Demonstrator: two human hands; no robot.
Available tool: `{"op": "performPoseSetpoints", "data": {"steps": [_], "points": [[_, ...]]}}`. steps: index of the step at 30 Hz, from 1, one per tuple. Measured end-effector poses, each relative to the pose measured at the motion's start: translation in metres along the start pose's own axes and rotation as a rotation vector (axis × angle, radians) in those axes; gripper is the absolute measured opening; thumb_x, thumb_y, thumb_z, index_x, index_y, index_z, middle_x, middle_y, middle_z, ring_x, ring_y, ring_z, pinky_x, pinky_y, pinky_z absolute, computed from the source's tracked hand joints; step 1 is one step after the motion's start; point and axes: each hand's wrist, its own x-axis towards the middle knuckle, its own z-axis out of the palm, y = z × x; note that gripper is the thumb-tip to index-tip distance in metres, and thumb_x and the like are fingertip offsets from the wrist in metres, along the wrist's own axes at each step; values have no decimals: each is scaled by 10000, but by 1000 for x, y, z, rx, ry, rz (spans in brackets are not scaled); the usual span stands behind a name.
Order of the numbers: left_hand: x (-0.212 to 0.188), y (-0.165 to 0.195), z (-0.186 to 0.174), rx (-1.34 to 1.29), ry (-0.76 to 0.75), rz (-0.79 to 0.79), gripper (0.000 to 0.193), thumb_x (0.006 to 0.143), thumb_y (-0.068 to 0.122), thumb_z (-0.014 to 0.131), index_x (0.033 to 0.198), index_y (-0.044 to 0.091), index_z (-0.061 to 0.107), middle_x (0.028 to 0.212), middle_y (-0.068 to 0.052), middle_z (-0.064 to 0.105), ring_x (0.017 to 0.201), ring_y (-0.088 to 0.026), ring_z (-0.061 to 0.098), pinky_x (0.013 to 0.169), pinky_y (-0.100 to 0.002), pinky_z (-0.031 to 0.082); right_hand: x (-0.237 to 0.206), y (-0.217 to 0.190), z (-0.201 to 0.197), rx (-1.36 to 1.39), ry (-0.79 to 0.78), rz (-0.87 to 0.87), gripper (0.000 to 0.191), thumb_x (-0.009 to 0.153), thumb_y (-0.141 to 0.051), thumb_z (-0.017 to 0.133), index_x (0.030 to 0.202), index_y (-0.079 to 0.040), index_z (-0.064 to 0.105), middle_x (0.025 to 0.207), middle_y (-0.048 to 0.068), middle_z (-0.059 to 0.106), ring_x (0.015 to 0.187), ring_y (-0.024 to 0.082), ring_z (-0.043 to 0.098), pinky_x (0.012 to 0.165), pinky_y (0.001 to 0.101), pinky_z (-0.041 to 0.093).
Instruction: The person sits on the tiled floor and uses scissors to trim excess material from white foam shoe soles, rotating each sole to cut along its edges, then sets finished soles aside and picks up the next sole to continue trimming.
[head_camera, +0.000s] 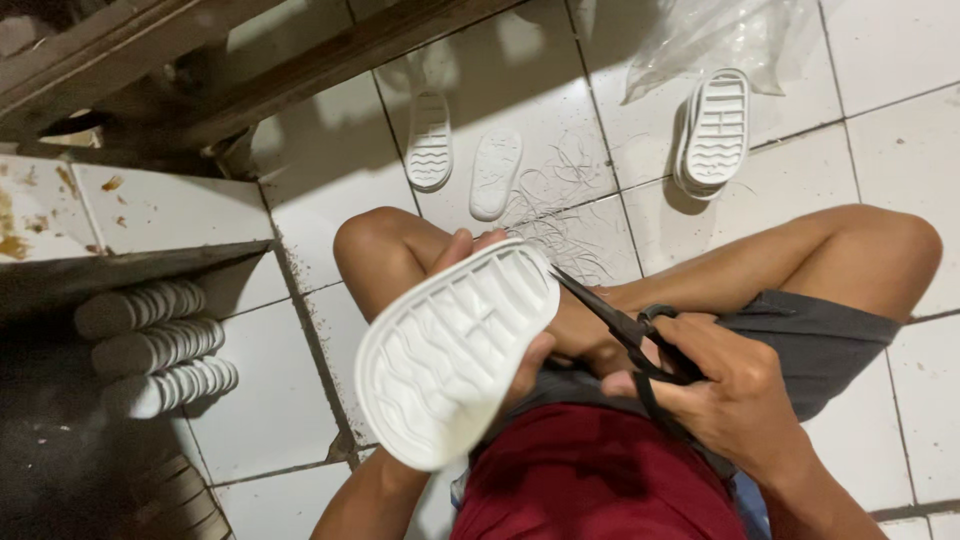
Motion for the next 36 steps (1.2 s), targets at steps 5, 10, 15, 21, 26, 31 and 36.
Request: {"op": "performPoseSetpoints", "data": {"steps": [5,10,15,21,26,31,36], "points": [[8,5,4,97,-120,-192,719,788,157,866,1384,-60,529,1267,-203,620,1149,-269,560,1033,-357,496,3,0,-3,-209,-67,-229,241,788,-285,874,929,-108,792,773,66,663,613,173,603,544,337,472],[3,7,-6,-308,-53,-204,825,783,104,830,1488,-87,448,1287,-168,667,1207,-204,658,1083,-343,557,10,-3,-10,-107,-34,-119,454,707,-349,865,920,20,707,766,82,667,609,188,653,534,332,509],[8,0,-9,-558,-40,-341,930,738,69,838,1502,-100,335,1490,-190,546,1398,-244,558,1192,-390,474,19,-3,-13,-72,-128,11,372,690,-294,875,788,6,677,669,67,641,518,198,626,483,348,490],[15,-1,-19,-518,-280,-275,850,771,95,859,1478,-86,423,1407,-197,551,1506,-287,520,1319,-406,384,25,-4,-10,-173,-140,-289,157,745,-118,801,783,-62,659,726,90,591,600,226,615,523,369,462],[21,-10,-37,-314,-604,-181,626,717,98,838,1294,-12,619,1267,-137,677,1259,-221,626,1151,-375,483,29,-15,-1,-71,-102,-79,240,753,-117,825,852,19,654,689,101,581,565,241,592,517,359,472],[14,-30,-25,-503,-726,-364,427,846,79,761,1255,-26,692,1204,-87,747,1155,-150,673,1087,-326,528,26,1,9,165,-27,67,366,781,-150,829,1062,40,692,707,57,597,583,127,542,506,273,428],[2,-52,-2,-702,-372,-433,293,944,81,746,1206,-36,689,1108,-63,745,1012,-119,681,928,-291,578,11,39,26,363,-138,408,322,807,-148,842,1076,15,771,626,19,622,523,68,505,451,237,373]]}}
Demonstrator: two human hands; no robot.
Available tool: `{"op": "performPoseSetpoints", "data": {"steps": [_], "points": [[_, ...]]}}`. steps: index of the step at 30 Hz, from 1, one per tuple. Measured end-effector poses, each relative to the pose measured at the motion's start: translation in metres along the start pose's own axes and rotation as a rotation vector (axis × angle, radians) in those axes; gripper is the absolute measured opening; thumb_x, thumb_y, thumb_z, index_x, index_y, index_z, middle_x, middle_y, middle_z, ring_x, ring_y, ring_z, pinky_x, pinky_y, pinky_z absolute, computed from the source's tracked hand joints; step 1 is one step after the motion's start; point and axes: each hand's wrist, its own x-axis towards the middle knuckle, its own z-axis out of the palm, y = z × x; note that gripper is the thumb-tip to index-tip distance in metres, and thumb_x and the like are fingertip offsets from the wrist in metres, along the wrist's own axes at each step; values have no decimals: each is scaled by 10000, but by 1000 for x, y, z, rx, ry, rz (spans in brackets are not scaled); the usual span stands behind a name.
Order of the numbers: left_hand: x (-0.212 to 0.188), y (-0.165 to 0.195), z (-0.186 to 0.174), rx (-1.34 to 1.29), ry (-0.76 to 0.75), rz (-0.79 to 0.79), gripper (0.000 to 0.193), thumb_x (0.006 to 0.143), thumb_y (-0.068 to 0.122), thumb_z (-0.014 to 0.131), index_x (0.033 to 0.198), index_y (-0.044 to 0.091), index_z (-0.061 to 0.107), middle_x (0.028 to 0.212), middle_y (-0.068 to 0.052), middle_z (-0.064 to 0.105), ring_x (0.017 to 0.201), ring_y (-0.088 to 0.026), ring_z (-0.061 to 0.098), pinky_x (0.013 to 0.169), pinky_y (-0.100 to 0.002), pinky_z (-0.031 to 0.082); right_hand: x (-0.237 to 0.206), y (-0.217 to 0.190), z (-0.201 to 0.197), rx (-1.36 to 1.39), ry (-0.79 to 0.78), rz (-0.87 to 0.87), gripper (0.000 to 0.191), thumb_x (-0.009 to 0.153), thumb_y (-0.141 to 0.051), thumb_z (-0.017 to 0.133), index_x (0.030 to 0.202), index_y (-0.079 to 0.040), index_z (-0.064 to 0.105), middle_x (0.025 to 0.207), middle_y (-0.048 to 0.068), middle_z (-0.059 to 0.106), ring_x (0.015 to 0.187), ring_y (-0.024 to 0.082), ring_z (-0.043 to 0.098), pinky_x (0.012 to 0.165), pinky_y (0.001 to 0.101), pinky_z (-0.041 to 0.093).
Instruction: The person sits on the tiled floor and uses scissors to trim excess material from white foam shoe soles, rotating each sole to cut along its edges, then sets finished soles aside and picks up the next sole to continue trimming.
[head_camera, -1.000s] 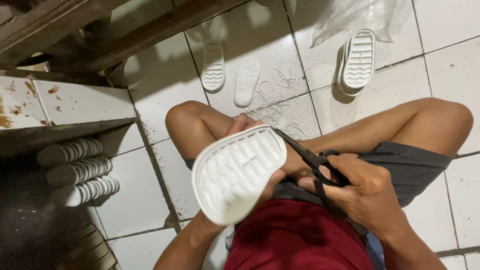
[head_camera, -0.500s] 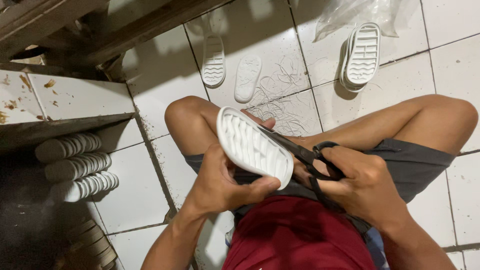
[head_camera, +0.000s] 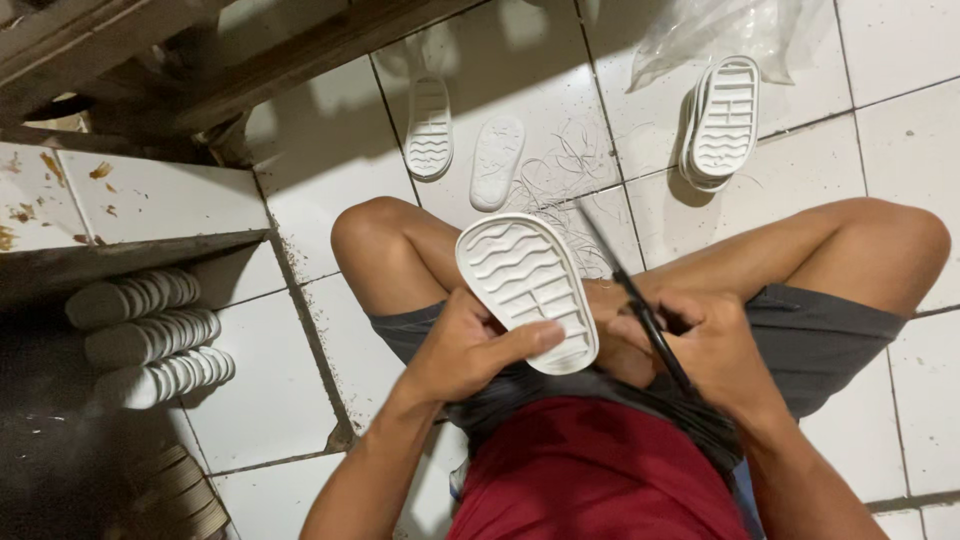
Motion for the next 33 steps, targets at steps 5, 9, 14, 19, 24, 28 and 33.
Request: {"op": "performPoseSetpoints", "data": {"steps": [5,9,14,19,24,28,33], "points": [[9,-39,11,40,133,64,219,1010,86,723,1181,-51,722,1060,-74,751,959,-132,677,866,-283,567,-7,24,26,641,-135,13,356,798,-144,796,1101,23,713,726,6,700,551,50,579,469,202,455],[24,-62,8,-26,84,80,301,1021,95,694,1281,-55,664,1205,-97,717,1084,-127,667,970,-265,550,-4,38,45,410,70,148,323,815,-156,784,1052,50,709,704,54,707,563,102,660,470,242,496],[49,-64,-37,34,256,15,522,959,133,665,1449,7,535,1256,-122,636,965,-151,653,784,-281,574,42,75,12,638,328,173,293,905,-225,720,964,60,683,715,100,702,556,168,671,472,281,510],[96,-70,-83,360,421,-67,521,926,186,680,1398,-10,577,1255,-140,657,942,-212,685,746,-327,613,82,104,-8,770,531,264,356,995,-310,660,959,44,687,637,79,597,493,155,582,468,305,533],[150,-61,-129,966,703,270,563,944,226,754,1413,-33,582,1331,-251,643,1201,-367,639,1022,-446,505,65,109,19,699,361,233,206,945,-189,687,975,14,663,724,66,680,507,124,588,441,276,483],[179,-36,-139,1311,891,125,566,928,244,773,1357,-39,535,1290,-308,594,1207,-473,548,1015,-515,434,55,104,34,427,197,288,214,876,-182,771,1002,-10,751,675,77,674,506,112,602,433,262,449],[181,-18,-125,1412,972,-61,766,741,227,838,1359,-40,472,1264,-307,573,1173,-480,542,948,-569,435,58,92,32,421,191,262,250,862,-190,805,973,26,745,671,32,659,528,87,577,440,251,435]]}}
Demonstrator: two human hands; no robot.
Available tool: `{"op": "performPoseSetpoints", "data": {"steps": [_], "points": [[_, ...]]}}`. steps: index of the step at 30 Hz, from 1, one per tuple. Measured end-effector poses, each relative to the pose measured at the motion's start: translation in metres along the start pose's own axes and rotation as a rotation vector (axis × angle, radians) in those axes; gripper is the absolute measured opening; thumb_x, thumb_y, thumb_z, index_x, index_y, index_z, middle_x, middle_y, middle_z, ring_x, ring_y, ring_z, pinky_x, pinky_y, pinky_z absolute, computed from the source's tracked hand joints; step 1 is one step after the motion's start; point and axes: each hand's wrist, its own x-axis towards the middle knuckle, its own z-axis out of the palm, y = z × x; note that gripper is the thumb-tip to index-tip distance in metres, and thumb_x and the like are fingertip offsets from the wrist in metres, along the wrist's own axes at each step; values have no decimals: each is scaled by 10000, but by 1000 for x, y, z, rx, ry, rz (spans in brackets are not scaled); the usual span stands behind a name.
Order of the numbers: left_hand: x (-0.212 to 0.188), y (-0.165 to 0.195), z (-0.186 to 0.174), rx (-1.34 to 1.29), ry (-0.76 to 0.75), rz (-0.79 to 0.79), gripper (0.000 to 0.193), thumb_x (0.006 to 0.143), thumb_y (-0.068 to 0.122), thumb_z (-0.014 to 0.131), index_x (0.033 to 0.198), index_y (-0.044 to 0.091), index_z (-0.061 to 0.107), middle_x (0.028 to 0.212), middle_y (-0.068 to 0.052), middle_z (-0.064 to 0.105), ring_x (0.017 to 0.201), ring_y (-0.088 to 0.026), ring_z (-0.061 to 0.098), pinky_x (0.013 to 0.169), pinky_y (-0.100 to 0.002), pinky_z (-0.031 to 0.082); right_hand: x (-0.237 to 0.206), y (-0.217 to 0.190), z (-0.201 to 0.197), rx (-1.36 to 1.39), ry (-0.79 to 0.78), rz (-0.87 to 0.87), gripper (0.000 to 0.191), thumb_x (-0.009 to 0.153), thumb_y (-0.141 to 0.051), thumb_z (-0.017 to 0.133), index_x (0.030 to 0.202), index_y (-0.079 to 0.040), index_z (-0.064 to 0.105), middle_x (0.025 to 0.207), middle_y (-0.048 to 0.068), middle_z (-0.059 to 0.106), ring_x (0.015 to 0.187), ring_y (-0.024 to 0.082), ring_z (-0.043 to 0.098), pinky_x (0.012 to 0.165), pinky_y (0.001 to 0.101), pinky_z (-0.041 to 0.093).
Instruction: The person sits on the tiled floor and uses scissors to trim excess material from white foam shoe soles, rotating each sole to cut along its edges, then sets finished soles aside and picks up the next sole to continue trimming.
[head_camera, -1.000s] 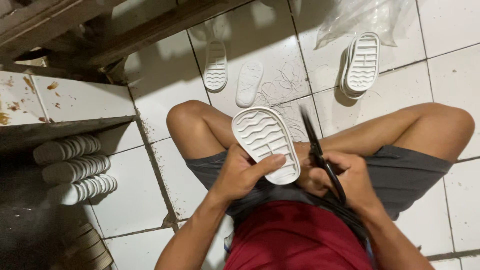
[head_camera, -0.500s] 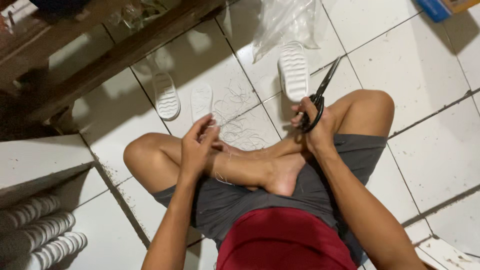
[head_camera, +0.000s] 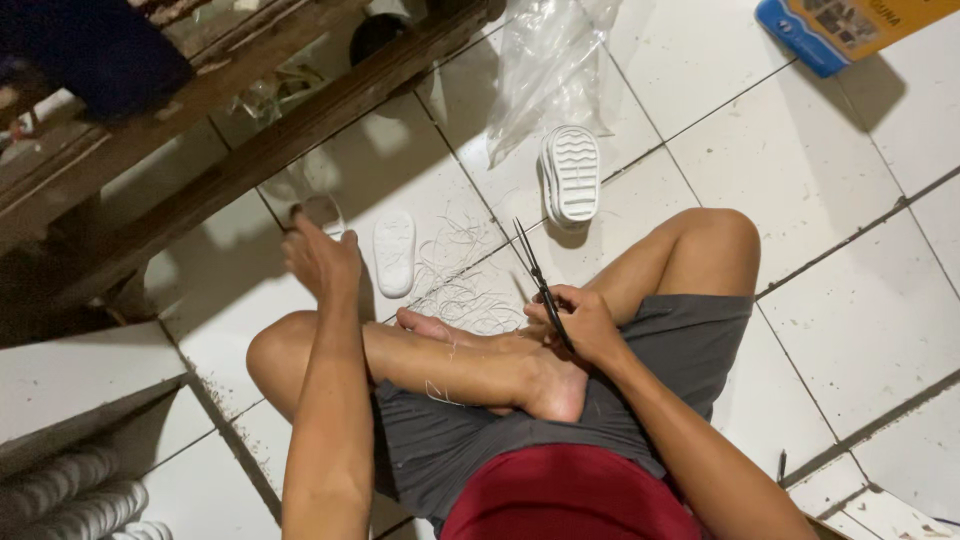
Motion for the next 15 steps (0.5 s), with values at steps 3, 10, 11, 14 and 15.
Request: {"op": "performPoseSetpoints", "data": {"steps": [3,10,11,14,15], "points": [[-7,2,-7,-93,2,39,501,923,171,758,1350,1,557,1231,-254,609,1168,-438,586,987,-524,475,0,-3,0,13,-24,-26,262,863,-201,807,970,29,740,675,15,665,549,72,589,466,238,465],[-3,-13,-1,-32,57,36,415,851,170,798,1201,24,631,1145,-224,621,1064,-426,616,866,-517,504,2,10,-1,-114,-51,-120,273,862,-229,817,975,11,751,672,4,628,546,56,523,447,240,410],[-2,-13,1,6,148,124,422,794,144,810,1160,20,642,1128,-228,631,1046,-424,622,847,-512,509,3,12,-3,-108,-37,-98,271,862,-231,809,970,10,749,668,1,633,540,59,523,443,242,405],[-9,-7,0,-176,102,140,320,848,35,761,1140,19,632,1097,-179,675,1038,-399,651,883,-494,532,3,17,-9,-108,-26,-36,265,871,-238,790,958,8,747,653,-1,639,532,67,531,438,242,403],[-18,-6,2,-353,19,81,311,874,80,790,1128,5,626,1044,-169,686,967,-357,666,861,-455,546,3,17,-11,-123,-28,-36,262,879,-240,787,957,8,748,646,5,637,534,68,539,441,238,413]]}}
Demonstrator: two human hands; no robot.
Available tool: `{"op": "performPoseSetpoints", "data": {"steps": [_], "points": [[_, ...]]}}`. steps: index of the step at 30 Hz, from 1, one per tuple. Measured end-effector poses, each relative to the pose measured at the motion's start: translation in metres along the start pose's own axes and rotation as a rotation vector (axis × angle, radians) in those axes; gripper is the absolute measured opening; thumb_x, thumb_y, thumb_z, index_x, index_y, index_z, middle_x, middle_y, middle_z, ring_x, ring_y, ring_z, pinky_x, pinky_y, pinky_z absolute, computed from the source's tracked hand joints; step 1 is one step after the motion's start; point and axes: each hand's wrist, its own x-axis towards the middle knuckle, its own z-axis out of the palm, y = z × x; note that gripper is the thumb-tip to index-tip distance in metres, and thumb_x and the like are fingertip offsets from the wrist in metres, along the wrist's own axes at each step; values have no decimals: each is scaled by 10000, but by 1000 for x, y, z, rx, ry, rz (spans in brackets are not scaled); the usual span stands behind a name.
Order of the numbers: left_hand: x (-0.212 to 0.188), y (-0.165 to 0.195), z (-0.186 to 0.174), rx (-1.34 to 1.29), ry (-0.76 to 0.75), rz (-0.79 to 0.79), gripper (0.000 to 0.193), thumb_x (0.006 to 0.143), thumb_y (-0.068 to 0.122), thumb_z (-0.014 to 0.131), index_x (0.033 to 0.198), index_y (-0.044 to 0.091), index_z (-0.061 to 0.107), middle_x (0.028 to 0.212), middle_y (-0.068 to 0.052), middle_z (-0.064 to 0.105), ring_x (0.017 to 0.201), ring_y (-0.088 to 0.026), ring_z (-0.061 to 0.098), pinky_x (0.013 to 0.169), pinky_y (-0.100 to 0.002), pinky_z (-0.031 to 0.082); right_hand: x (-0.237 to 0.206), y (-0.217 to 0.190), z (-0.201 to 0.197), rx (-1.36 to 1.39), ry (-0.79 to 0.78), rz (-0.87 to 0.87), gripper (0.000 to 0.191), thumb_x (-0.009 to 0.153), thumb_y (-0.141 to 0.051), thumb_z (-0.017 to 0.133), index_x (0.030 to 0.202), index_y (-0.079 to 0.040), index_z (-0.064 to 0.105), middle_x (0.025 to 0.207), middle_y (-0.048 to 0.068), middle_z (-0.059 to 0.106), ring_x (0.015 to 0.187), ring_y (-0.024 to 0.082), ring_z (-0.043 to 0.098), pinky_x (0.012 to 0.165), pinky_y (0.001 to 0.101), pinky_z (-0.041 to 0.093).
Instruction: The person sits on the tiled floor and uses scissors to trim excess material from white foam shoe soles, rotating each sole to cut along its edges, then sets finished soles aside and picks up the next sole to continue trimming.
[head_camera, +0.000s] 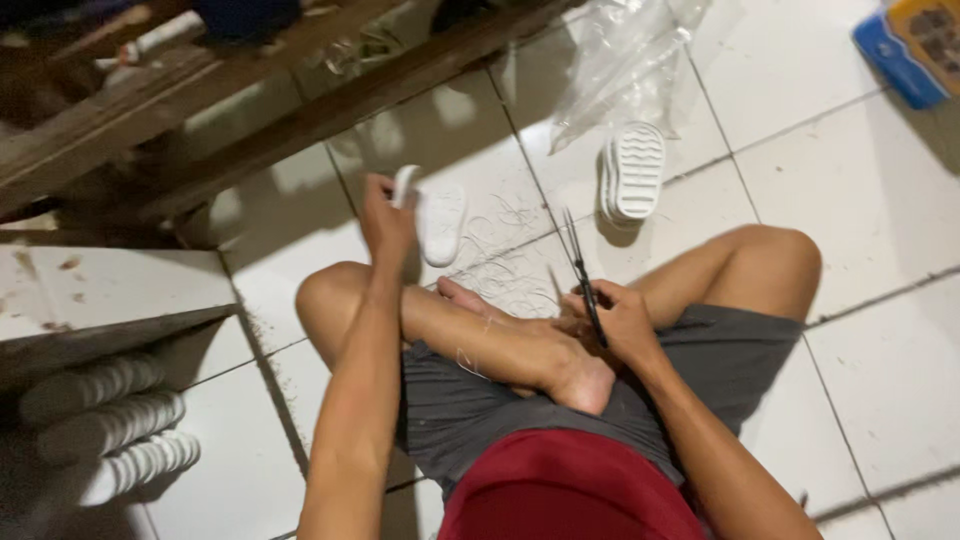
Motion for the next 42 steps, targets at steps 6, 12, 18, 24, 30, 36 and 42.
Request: {"op": "performPoseSetpoints", "data": {"steps": [6,12,18,24,30,36,42], "points": [[-92,13,13,-1124,-237,-242,469,886,24,701,1324,23,534,1121,-70,686,996,-148,662,859,-272,563,-3,-9,18,152,-135,107,236,908,-237,735,948,-5,716,599,61,651,468,129,595,397,254,428],[-149,35,-2,-1213,-272,-262,481,996,55,649,1431,-40,467,1224,-156,666,1084,-203,648,958,-338,551,-20,-35,38,349,-213,135,224,901,-181,715,945,32,662,592,85,651,444,163,592,389,294,462],[-141,50,-48,-1519,-516,-264,592,989,106,612,1526,-17,395,1356,-201,643,1215,-271,660,1037,-436,551,-39,-54,16,587,-426,182,297,921,-264,704,983,23,663,598,87,641,450,168,599,403,307,501],[-125,56,-83,-1556,-383,-206,727,964,234,749,1551,-27,408,1373,-260,631,1257,-325,659,1095,-459,561,-80,-73,-21,-372,-149,-303,468,726,-347,858,1022,3,766,753,64,728,612,156,636,529,295,502],[-138,68,-92,-1389,-312,-2,712,938,122,801,1531,-30,437,1436,-275,606,1314,-334,635,1150,-445,545,-93,-98,-14,-522,-25,-556,492,661,-327,909,979,0,723,727,51,652,608,143,611,560,294,504],[-167,79,-88,-1139,-196,325,680,939,30,817,1528,24,478,1577,-242,522,1409,-312,579,1202,-422,516,-98,-109,1,-513,-53,-669,517,663,-355,914,980,1,715,692,55,604,583,166,583,540,322,477],[-173,86,-89,-913,-92,527,752,887,7,870,1517,97,471,1563,-231,512,1399,-307,574,1151,-392,522,-97,-111,5,-497,-52,-755,511,680,-345,911,975,13,697,664,33,572,554,141,567,496,291,454]]}}
